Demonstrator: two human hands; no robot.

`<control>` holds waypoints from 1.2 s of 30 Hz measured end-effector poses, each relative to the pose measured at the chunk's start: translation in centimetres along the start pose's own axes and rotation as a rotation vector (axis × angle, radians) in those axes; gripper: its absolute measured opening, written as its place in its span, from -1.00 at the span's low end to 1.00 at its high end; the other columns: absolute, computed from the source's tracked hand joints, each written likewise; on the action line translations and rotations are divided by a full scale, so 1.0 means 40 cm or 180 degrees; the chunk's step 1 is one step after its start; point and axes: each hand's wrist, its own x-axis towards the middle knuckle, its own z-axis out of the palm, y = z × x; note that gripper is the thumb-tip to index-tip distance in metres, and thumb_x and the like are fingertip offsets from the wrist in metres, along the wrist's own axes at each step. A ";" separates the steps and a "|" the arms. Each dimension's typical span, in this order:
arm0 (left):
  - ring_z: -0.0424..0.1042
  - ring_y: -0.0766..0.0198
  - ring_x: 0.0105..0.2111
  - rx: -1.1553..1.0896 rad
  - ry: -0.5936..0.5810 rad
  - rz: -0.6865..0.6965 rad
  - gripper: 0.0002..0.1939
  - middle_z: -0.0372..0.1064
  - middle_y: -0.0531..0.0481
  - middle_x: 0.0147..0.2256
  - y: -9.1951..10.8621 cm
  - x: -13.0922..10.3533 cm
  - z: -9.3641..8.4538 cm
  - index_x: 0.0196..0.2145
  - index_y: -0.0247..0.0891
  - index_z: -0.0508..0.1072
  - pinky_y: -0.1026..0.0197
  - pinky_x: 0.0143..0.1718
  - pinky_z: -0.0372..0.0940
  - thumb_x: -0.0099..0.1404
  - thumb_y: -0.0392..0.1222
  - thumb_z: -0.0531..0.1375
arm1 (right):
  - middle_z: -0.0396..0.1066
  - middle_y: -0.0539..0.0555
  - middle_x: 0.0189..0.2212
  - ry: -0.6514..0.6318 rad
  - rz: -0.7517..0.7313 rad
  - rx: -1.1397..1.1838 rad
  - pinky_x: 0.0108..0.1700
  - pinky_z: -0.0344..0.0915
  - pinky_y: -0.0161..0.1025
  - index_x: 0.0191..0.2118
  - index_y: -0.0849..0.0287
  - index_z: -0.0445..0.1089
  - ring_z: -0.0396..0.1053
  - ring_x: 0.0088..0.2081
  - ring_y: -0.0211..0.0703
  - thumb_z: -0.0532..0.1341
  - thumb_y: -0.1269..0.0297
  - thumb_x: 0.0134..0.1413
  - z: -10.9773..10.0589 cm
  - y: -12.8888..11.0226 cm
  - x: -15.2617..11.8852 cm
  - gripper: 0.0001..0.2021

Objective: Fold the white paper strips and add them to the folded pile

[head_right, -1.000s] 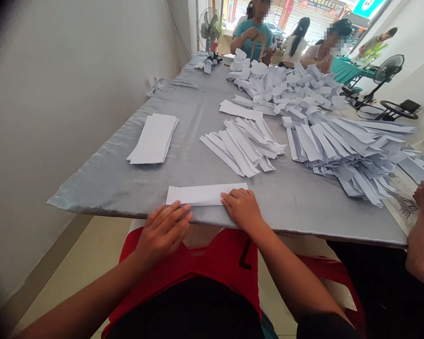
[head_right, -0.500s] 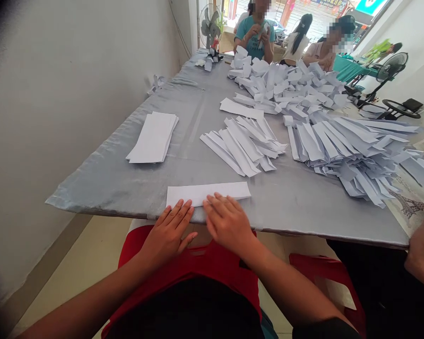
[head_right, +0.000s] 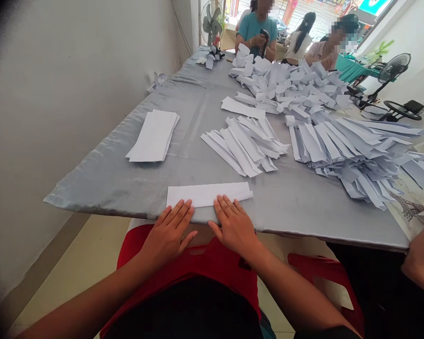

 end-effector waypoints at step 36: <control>0.46 -0.03 0.02 -0.0248 -0.0431 -0.0268 -0.68 0.49 -0.24 0.05 -0.153 0.161 0.004 -0.05 -0.29 0.53 -0.07 0.06 0.33 0.38 -0.03 0.20 | 0.28 0.23 0.29 -0.0366 0.0274 0.0561 0.25 0.27 0.14 0.33 0.18 0.23 0.24 0.30 0.14 0.13 0.03 0.33 0.020 0.135 0.124 -0.44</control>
